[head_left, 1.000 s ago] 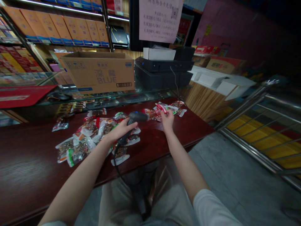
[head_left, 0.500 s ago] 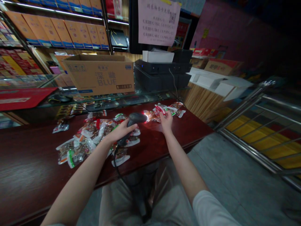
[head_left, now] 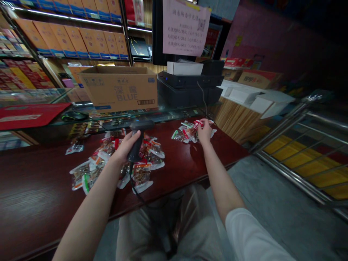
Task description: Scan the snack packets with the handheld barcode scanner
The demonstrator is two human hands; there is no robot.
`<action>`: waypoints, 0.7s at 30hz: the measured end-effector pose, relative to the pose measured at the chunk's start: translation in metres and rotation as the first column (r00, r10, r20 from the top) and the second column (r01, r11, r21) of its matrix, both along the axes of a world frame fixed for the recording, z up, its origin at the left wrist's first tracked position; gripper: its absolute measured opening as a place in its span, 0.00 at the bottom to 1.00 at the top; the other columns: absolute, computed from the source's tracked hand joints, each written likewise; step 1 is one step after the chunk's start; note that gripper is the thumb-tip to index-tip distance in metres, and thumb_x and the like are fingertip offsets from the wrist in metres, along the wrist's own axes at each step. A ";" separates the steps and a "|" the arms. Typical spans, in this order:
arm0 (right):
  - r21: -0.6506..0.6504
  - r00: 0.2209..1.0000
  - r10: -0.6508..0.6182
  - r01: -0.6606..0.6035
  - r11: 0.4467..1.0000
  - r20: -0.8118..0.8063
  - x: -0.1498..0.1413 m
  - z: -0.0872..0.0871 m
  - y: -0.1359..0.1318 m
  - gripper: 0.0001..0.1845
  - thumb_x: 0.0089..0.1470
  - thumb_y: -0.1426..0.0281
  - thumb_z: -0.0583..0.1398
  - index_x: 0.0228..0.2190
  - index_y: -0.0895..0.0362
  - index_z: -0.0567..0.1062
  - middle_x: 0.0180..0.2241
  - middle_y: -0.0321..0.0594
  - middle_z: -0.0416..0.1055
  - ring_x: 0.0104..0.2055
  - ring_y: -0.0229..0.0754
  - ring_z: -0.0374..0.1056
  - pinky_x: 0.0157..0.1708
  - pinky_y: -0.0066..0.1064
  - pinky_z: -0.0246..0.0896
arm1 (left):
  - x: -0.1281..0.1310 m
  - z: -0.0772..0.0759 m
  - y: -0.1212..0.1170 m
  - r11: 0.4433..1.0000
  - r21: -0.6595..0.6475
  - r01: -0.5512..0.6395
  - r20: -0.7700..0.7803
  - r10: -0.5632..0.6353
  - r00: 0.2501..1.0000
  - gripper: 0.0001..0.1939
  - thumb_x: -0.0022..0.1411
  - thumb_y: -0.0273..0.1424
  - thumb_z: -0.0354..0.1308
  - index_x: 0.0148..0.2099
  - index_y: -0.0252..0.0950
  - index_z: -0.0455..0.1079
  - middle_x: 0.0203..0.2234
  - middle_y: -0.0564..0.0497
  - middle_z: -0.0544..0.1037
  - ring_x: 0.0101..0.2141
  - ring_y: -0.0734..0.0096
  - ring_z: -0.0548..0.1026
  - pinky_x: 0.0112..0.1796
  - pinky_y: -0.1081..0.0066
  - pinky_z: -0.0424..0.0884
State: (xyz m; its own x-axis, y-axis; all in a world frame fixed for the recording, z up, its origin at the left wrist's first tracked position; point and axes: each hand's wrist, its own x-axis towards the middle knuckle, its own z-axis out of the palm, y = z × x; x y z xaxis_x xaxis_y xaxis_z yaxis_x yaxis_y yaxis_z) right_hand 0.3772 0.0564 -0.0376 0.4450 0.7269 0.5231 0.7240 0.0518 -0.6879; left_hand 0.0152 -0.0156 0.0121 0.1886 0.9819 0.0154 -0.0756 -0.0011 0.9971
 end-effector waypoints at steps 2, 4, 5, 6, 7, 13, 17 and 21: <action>-0.127 0.989 -0.082 0.097 0.987 0.119 0.004 -0.001 0.001 0.15 0.57 0.71 0.53 0.45 0.59 0.72 0.45 0.54 0.72 0.49 0.55 0.67 0.53 0.48 0.59 | -0.005 0.002 0.003 0.999 -0.001 -0.034 0.045 0.034 0.998 0.27 0.52 0.53 0.67 0.41 0.34 0.72 0.19 0.52 0.73 0.19 0.73 0.69 0.18 0.75 0.63; -0.161 0.964 -0.178 0.211 0.964 0.199 -0.001 -0.005 -0.003 0.17 0.58 0.69 0.55 0.47 0.61 0.72 0.52 0.61 0.68 0.55 0.60 0.63 0.55 0.53 0.55 | -0.008 0.005 0.004 0.997 -0.043 -0.072 0.099 0.076 0.992 0.25 0.53 0.50 0.68 0.42 0.35 0.71 0.21 0.51 0.75 0.20 0.72 0.71 0.19 0.75 0.65; -0.155 0.954 -0.202 0.239 0.959 0.219 -0.006 -0.008 -0.007 0.19 0.57 0.68 0.56 0.49 0.62 0.72 0.55 0.63 0.65 0.57 0.62 0.60 0.56 0.55 0.53 | -0.008 0.006 0.004 0.993 -0.069 -0.096 0.131 0.104 0.986 0.24 0.54 0.48 0.68 0.44 0.35 0.71 0.23 0.51 0.76 0.20 0.72 0.72 0.19 0.75 0.66; -0.147 0.954 -0.197 0.234 0.961 0.227 -0.014 -0.010 -0.012 0.21 0.57 0.67 0.57 0.51 0.62 0.71 0.57 0.64 0.63 0.59 0.63 0.58 0.56 0.56 0.52 | -0.008 0.008 0.004 0.988 -0.094 -0.118 0.157 0.132 0.979 0.23 0.55 0.47 0.67 0.45 0.35 0.70 0.24 0.51 0.77 0.21 0.71 0.73 0.20 0.74 0.67; -0.140 0.959 -0.160 0.196 0.971 0.232 -0.023 -0.011 -0.017 0.21 0.58 0.68 0.57 0.52 0.62 0.71 0.58 0.63 0.63 0.60 0.63 0.57 0.57 0.56 0.52 | -0.008 0.009 0.005 0.984 -0.117 -0.131 0.175 0.151 0.973 0.23 0.57 0.46 0.66 0.46 0.35 0.70 0.24 0.51 0.77 0.21 0.70 0.74 0.20 0.74 0.68; -0.305 0.854 0.467 -0.393 0.868 0.228 -0.104 -0.014 -0.043 0.23 0.58 0.62 0.62 0.53 0.55 0.73 0.58 0.51 0.67 0.60 0.58 0.59 0.59 0.51 0.52 | -0.001 0.007 0.009 0.988 -0.105 -0.115 0.153 0.130 0.980 0.20 0.61 0.45 0.64 0.44 0.34 0.68 0.23 0.53 0.76 0.18 0.74 0.72 0.18 0.76 0.66; -0.491 0.691 0.722 -0.645 0.586 -0.046 -0.132 -0.019 -0.038 0.36 0.51 0.59 0.69 0.59 0.53 0.70 0.53 0.47 0.74 0.59 0.56 0.64 0.59 0.50 0.53 | 0.000 0.000 0.012 0.988 -0.090 -0.123 0.086 0.130 0.988 0.23 0.58 0.49 0.65 0.40 0.35 0.66 0.20 0.55 0.73 0.16 0.76 0.69 0.16 0.76 0.64; -0.511 0.649 0.757 -0.677 0.530 -0.075 -0.129 -0.024 -0.031 0.28 0.52 0.59 0.69 0.53 0.52 0.76 0.45 0.42 0.77 0.52 0.52 0.69 0.58 0.47 0.55 | -0.002 -0.003 0.011 0.991 -0.083 -0.107 0.076 0.113 0.991 0.26 0.56 0.52 0.65 0.42 0.36 0.65 0.17 0.57 0.70 0.15 0.75 0.68 0.16 0.75 0.62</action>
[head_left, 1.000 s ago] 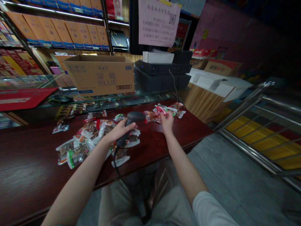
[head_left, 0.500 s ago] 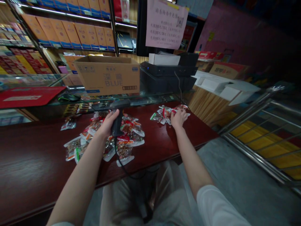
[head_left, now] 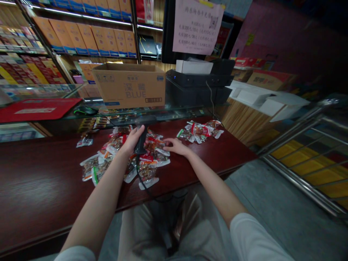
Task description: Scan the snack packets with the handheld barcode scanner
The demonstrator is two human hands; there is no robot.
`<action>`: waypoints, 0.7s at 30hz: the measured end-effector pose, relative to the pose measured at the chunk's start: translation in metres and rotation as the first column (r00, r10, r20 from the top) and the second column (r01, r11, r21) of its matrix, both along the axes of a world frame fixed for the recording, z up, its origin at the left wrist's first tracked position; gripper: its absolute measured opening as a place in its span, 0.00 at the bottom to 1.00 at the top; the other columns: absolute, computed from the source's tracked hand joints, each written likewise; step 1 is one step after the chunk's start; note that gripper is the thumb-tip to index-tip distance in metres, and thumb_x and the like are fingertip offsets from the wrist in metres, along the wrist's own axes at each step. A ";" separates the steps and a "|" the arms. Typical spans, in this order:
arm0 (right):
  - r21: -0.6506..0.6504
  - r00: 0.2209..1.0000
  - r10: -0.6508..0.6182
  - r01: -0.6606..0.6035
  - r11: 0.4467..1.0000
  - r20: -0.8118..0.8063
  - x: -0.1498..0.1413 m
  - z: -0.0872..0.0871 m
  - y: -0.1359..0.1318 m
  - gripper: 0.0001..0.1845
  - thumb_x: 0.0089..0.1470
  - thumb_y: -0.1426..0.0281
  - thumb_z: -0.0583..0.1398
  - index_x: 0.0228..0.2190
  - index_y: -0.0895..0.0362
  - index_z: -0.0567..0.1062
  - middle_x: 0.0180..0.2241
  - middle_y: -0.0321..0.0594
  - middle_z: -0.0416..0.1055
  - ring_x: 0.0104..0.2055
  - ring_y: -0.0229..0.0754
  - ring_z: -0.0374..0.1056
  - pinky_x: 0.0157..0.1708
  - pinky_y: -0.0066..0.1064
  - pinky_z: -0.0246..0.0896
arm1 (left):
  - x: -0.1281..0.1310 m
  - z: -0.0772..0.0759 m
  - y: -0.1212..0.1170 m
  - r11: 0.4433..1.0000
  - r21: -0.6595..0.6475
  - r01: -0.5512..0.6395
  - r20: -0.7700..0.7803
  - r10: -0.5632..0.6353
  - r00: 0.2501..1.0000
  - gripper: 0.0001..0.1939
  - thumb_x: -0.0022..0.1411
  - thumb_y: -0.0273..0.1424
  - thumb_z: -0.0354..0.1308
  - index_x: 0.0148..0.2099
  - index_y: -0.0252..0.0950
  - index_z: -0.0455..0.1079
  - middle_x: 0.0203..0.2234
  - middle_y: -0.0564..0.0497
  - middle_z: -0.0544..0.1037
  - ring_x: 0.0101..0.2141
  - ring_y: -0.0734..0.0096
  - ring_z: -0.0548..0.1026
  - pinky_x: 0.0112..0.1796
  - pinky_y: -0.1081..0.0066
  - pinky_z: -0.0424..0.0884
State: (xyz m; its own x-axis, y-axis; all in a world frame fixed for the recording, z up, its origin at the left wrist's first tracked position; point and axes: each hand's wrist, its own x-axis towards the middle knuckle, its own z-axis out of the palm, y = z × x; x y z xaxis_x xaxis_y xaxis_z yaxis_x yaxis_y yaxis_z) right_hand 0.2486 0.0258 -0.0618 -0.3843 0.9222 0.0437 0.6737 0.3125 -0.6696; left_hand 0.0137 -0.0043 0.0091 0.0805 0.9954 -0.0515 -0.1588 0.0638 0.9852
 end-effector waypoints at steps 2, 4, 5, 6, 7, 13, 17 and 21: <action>0.028 1.000 0.007 -0.008 1.000 0.025 0.004 -0.001 0.000 0.26 0.53 0.57 0.68 0.52 0.51 0.78 0.50 0.45 0.75 0.56 0.54 0.67 0.59 0.48 0.54 | 0.000 0.000 0.000 1.000 0.004 -0.005 0.010 0.005 1.000 0.26 0.57 0.52 0.65 0.43 0.36 0.64 0.18 0.57 0.71 0.15 0.75 0.68 0.17 0.75 0.62; 0.029 0.998 0.023 -0.025 0.999 0.053 0.005 0.000 -0.001 0.29 0.50 0.56 0.69 0.53 0.50 0.77 0.58 0.47 0.69 0.62 0.58 0.61 0.61 0.50 0.51 | 0.000 -0.001 0.001 1.000 0.004 -0.017 0.018 0.017 1.000 0.25 0.57 0.51 0.65 0.43 0.36 0.64 0.19 0.56 0.72 0.16 0.75 0.68 0.17 0.75 0.62; 0.015 0.997 0.033 -0.034 0.999 0.068 0.004 0.001 -0.002 0.32 0.48 0.55 0.70 0.54 0.50 0.76 0.61 0.47 0.66 0.64 0.60 0.58 0.63 0.52 0.49 | 0.000 -0.002 0.001 1.000 0.005 -0.016 0.018 0.016 1.000 0.25 0.57 0.51 0.65 0.42 0.36 0.65 0.19 0.56 0.72 0.16 0.75 0.68 0.17 0.75 0.62; -0.002 0.996 0.041 -0.041 0.999 0.082 0.003 0.002 -0.002 0.36 0.46 0.54 0.72 0.55 0.50 0.75 0.63 0.48 0.64 0.66 0.61 0.56 0.64 0.52 0.47 | 0.000 -0.003 0.002 1.000 0.008 -0.011 0.017 0.011 1.000 0.25 0.57 0.51 0.65 0.42 0.36 0.65 0.19 0.55 0.72 0.16 0.75 0.68 0.17 0.75 0.62; -0.016 0.995 0.044 -0.042 0.999 0.092 0.002 0.003 -0.003 0.39 0.43 0.54 0.73 0.56 0.51 0.74 0.64 0.49 0.62 0.66 0.62 0.55 0.64 0.53 0.46 | 0.000 -0.004 0.002 1.000 0.012 -0.004 0.015 0.004 1.000 0.25 0.57 0.52 0.64 0.41 0.35 0.65 0.20 0.55 0.73 0.16 0.76 0.68 0.17 0.75 0.62; 0.006 0.990 -0.030 0.031 1.000 -0.138 0.003 -0.005 -0.002 0.27 0.39 0.62 0.73 0.40 0.53 0.71 0.45 0.39 0.72 0.53 0.52 0.66 0.57 0.48 0.58 | 0.001 -0.003 0.002 0.999 0.033 -0.008 -0.008 0.008 1.000 0.26 0.56 0.52 0.65 0.41 0.35 0.65 0.19 0.55 0.73 0.16 0.76 0.67 0.17 0.76 0.61; -0.067 0.824 -0.095 0.070 0.995 -0.558 0.007 -0.014 0.001 0.27 0.38 0.68 0.70 0.40 0.52 0.66 0.37 0.32 0.72 0.40 0.43 0.72 0.45 0.39 0.69 | 0.003 0.000 -0.001 0.999 0.042 0.011 -0.046 -0.009 0.999 0.27 0.54 0.53 0.65 0.42 0.37 0.64 0.17 0.57 0.70 0.16 0.75 0.67 0.17 0.75 0.60; -0.116 0.634 -0.189 0.155 0.981 -0.750 0.008 -0.014 0.005 0.33 0.37 0.68 0.70 0.46 0.51 0.66 0.39 0.36 0.75 0.39 0.44 0.75 0.41 0.39 0.73 | 0.006 0.004 -0.007 0.996 0.087 0.036 -0.116 -0.026 0.993 0.27 0.54 0.54 0.64 0.42 0.38 0.64 0.17 0.57 0.71 0.16 0.74 0.68 0.18 0.74 0.61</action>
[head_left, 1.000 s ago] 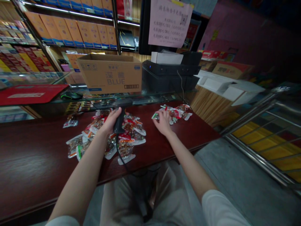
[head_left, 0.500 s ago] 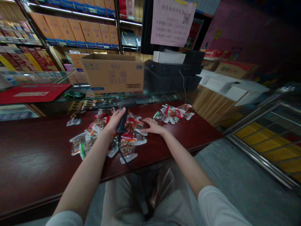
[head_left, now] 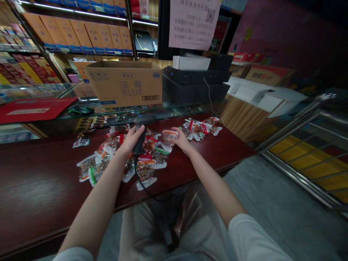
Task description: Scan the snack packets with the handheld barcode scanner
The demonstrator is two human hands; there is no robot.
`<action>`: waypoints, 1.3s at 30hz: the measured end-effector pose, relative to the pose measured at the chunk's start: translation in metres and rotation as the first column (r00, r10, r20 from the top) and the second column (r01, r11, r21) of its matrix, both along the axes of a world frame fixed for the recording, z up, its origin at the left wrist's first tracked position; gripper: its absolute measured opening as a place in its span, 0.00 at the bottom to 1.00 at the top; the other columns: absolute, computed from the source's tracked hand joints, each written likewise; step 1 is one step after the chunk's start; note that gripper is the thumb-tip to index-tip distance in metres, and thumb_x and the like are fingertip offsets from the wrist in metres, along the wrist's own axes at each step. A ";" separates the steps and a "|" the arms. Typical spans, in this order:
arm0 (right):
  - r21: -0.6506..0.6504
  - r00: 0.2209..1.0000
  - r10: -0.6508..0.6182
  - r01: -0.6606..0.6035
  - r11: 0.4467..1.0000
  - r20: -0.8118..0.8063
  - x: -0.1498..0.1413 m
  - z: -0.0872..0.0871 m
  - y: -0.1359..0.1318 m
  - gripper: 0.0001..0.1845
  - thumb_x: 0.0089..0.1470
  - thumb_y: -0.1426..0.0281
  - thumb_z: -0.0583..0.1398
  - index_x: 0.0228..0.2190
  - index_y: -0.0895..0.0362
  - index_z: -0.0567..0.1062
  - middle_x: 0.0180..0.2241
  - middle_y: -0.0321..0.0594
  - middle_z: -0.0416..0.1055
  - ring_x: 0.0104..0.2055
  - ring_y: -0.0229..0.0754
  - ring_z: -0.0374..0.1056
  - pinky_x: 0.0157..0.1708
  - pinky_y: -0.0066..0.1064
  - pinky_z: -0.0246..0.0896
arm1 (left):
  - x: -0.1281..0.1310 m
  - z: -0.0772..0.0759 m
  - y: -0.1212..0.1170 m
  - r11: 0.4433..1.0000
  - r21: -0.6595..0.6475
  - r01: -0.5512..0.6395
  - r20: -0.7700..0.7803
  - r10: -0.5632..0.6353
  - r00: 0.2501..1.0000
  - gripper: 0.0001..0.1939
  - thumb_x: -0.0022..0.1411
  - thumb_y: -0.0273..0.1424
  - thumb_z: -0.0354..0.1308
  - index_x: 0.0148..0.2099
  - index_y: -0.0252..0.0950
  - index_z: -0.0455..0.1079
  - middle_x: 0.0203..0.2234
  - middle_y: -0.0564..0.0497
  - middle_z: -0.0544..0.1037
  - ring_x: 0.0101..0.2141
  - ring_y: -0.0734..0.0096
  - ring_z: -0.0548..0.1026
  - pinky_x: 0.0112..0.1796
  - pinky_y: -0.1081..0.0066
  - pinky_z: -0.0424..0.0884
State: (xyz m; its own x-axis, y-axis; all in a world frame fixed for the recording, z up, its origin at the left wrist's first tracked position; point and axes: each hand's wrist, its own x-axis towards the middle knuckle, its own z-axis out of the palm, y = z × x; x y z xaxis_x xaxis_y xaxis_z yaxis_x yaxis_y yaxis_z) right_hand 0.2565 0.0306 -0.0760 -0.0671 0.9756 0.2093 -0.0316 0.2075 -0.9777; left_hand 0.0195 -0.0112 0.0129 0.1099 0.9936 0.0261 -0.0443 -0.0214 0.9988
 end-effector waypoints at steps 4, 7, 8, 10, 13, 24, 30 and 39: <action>0.024 0.988 -0.149 0.151 0.988 -0.049 0.004 0.003 0.009 0.31 0.37 0.66 0.69 0.43 0.51 0.63 0.38 0.37 0.74 0.41 0.45 0.75 0.41 0.40 0.73 | 0.008 0.003 -0.005 0.997 0.039 0.069 -0.130 -0.063 0.990 0.25 0.55 0.53 0.64 0.40 0.38 0.65 0.18 0.56 0.72 0.16 0.73 0.68 0.18 0.74 0.64; 0.121 0.946 -0.324 0.325 0.938 -0.027 0.010 0.005 0.016 0.28 0.38 0.68 0.68 0.40 0.51 0.60 0.37 0.35 0.71 0.40 0.42 0.74 0.45 0.40 0.72 | 0.017 0.001 -0.005 0.987 0.046 0.157 -0.159 -0.148 0.976 0.27 0.55 0.55 0.63 0.39 0.37 0.66 0.17 0.56 0.71 0.16 0.74 0.68 0.18 0.74 0.65; 0.152 0.928 -0.373 0.371 0.916 -0.017 0.013 0.005 0.018 0.27 0.39 0.68 0.68 0.39 0.51 0.60 0.36 0.35 0.71 0.39 0.41 0.73 0.46 0.39 0.71 | 0.020 0.000 -0.004 0.982 0.045 0.182 -0.158 -0.173 0.972 0.27 0.54 0.56 0.63 0.39 0.37 0.66 0.17 0.56 0.71 0.16 0.74 0.68 0.18 0.74 0.65; 0.197 0.897 -0.442 0.433 0.880 0.006 0.016 0.005 0.020 0.25 0.42 0.68 0.67 0.39 0.51 0.60 0.36 0.35 0.70 0.40 0.41 0.73 0.46 0.38 0.71 | 0.025 -0.003 -0.003 0.974 0.030 0.225 -0.153 -0.218 0.964 0.29 0.53 0.57 0.64 0.39 0.36 0.67 0.17 0.55 0.71 0.17 0.74 0.68 0.19 0.74 0.65; 0.226 0.875 -0.482 0.461 0.858 0.042 0.018 0.005 0.019 0.25 0.43 0.68 0.66 0.41 0.51 0.62 0.37 0.36 0.69 0.40 0.42 0.72 0.45 0.38 0.71 | 0.030 -0.007 -0.003 0.961 -0.018 0.277 -0.128 -0.277 0.952 0.30 0.54 0.58 0.63 0.39 0.35 0.69 0.17 0.54 0.70 0.16 0.75 0.68 0.18 0.76 0.63; 0.231 0.907 -0.408 0.377 0.897 0.106 0.009 0.006 0.013 0.36 0.43 0.69 0.66 0.53 0.52 0.60 0.40 0.40 0.70 0.43 0.45 0.72 0.46 0.39 0.72 | 0.039 -0.016 -0.005 0.947 -0.023 0.321 -0.063 -0.322 0.945 0.29 0.55 0.58 0.62 0.38 0.36 0.66 0.16 0.56 0.69 0.15 0.78 0.65 0.18 0.77 0.62; 0.295 0.912 -0.406 0.373 0.880 0.061 0.016 0.004 0.014 0.36 0.44 0.67 0.65 0.54 0.51 0.59 0.37 0.36 0.69 0.40 0.43 0.71 0.45 0.38 0.70 | 0.033 -0.012 -0.009 0.952 -0.037 0.304 -0.058 -0.306 0.950 0.33 0.52 0.60 0.63 0.42 0.35 0.68 0.18 0.54 0.72 0.17 0.76 0.67 0.18 0.76 0.63; 0.496 0.523 -0.719 0.520 0.695 0.458 0.109 0.024 0.029 0.19 0.50 0.76 0.58 0.46 0.60 0.72 0.48 0.54 0.67 0.52 0.52 0.64 0.58 0.48 0.59 | -0.018 0.008 -0.001 0.997 -0.057 0.058 0.037 -0.056 0.998 0.27 0.55 0.53 0.66 0.42 0.34 0.70 0.18 0.54 0.71 0.17 0.74 0.67 0.17 0.74 0.63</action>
